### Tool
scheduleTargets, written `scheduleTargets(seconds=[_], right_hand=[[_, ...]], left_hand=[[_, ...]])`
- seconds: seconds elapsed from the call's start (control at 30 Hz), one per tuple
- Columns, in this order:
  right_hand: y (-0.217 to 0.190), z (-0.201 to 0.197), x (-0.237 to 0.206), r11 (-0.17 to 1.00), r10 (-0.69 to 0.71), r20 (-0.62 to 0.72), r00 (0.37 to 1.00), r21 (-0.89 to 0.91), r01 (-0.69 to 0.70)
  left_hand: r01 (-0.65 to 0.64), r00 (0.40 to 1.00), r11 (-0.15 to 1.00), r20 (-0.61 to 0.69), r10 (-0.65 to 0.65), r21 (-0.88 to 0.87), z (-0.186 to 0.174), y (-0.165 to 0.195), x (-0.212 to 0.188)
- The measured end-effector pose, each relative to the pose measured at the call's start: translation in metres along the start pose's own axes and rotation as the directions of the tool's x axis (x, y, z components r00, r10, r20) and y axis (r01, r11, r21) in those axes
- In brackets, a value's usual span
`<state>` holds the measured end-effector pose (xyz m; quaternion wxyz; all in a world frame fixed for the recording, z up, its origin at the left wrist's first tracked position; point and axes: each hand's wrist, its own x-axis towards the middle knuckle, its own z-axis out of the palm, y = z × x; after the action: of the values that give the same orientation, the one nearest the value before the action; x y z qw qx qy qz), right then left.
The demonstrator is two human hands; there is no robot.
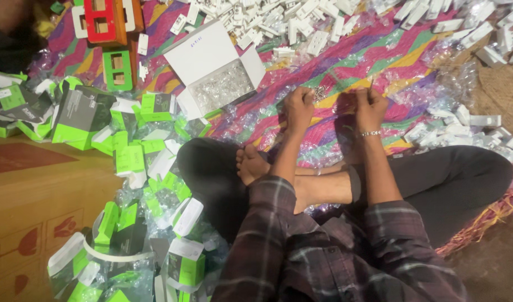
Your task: The person sits on the floor and repeatedly picks up small metallic components, manipulating them with both hands. They appear to be assembling or inspecting the parts before placing them down, surrounded by packaging materials and other components.
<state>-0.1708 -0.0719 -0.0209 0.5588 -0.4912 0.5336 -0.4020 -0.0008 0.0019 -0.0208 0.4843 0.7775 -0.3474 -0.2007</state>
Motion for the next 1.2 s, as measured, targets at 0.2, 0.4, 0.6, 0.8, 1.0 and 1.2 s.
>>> scheduleTargets(seconds=[0.2, 0.4, 0.6, 0.8, 1.0, 1.2], right_hand=[[-0.017, 0.013, -0.005, 0.967, -0.089, 0.082, 0.993, -0.231, 0.106], [-0.030, 0.030, -0.013, 0.927, -0.122, 0.255, 0.959, -0.316, 0.202], [-0.018, 0.031, -0.011, 0.943, -0.169, 0.414, 0.894, -0.197, 0.269], [-0.030, 0.006, -0.014, 0.917, -0.173, 0.405, 0.898, -0.268, 0.297], [-0.082, -0.053, -0.050, 0.631, 0.283, 0.644, 0.711, -0.683, 0.367], [-0.046, -0.059, -0.024, 0.814, -0.063, 0.447, 0.892, -0.495, 0.306]], left_hand=[[-0.019, 1.000, 0.996, -0.020, 0.020, 0.083, 0.001, -0.007, 0.006], [0.076, 0.993, 0.901, 0.117, -0.028, -0.426, 0.015, 0.007, -0.011], [0.284, 0.956, 0.564, 0.276, -0.102, -0.775, 0.023, 0.004, -0.019], [0.021, 0.988, 0.894, 0.148, 0.051, -0.448, 0.010, 0.025, -0.024], [0.030, 0.995, 0.997, -0.088, -0.037, -0.077, -0.077, 0.043, 0.032], [-0.117, 0.976, 0.765, -0.068, 0.206, 0.633, -0.148, -0.024, 0.102]])
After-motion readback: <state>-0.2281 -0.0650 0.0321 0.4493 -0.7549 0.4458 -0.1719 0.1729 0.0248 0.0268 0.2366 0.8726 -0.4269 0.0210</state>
